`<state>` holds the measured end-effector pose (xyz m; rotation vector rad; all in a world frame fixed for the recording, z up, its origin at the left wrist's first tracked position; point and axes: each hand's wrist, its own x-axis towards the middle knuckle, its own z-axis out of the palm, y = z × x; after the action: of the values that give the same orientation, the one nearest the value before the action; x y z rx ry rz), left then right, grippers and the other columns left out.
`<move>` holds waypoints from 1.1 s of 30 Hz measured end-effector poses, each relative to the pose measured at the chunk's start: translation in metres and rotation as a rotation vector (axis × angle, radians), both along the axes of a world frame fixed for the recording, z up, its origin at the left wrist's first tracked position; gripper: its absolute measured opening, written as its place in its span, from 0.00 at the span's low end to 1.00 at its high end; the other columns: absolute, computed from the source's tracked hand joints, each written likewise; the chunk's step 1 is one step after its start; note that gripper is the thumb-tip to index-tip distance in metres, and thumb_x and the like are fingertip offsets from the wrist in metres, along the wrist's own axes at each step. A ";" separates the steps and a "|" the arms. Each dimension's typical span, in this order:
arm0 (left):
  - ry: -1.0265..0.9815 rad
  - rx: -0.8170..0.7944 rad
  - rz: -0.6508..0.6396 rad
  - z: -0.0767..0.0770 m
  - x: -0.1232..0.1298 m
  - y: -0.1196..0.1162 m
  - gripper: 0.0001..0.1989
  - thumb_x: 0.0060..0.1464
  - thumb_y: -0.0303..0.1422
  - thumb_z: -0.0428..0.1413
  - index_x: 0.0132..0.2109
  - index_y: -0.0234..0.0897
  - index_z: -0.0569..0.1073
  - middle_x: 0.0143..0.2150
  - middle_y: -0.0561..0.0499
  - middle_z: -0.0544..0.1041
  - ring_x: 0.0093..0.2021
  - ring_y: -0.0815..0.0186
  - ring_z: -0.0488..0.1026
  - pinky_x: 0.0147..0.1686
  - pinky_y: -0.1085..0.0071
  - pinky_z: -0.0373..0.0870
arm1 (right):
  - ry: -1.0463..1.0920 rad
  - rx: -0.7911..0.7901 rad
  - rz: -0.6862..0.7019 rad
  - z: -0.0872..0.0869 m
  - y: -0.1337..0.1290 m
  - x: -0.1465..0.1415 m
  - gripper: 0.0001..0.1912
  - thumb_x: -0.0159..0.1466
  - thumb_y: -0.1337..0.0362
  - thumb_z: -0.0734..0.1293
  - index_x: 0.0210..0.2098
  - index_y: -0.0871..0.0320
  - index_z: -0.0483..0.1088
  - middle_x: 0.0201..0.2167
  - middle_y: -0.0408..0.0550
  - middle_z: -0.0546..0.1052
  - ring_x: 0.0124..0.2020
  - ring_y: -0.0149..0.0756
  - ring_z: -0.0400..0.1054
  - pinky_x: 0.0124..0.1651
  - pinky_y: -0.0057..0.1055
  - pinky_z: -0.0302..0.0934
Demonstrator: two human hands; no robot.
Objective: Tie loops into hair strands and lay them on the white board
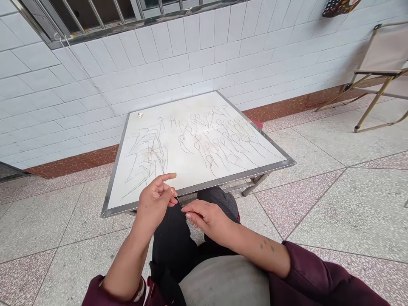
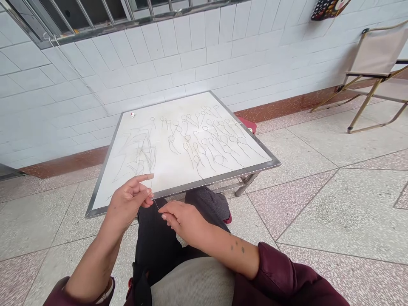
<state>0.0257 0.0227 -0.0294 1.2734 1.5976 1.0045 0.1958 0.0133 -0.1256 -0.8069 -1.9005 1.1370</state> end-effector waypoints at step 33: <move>0.048 0.001 0.075 -0.020 0.003 0.009 0.18 0.49 0.29 0.54 0.47 0.38 0.79 0.25 0.54 0.75 0.26 0.64 0.77 0.28 0.70 0.74 | -0.496 0.620 -0.209 -0.014 0.017 -0.022 0.10 0.67 0.75 0.59 0.32 0.59 0.68 0.25 0.45 0.70 0.26 0.32 0.64 0.28 0.29 0.55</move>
<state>0.0287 0.0314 -0.0492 1.2545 1.6931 1.0275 0.1736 0.0299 -0.1396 -0.9450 -2.3160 0.1820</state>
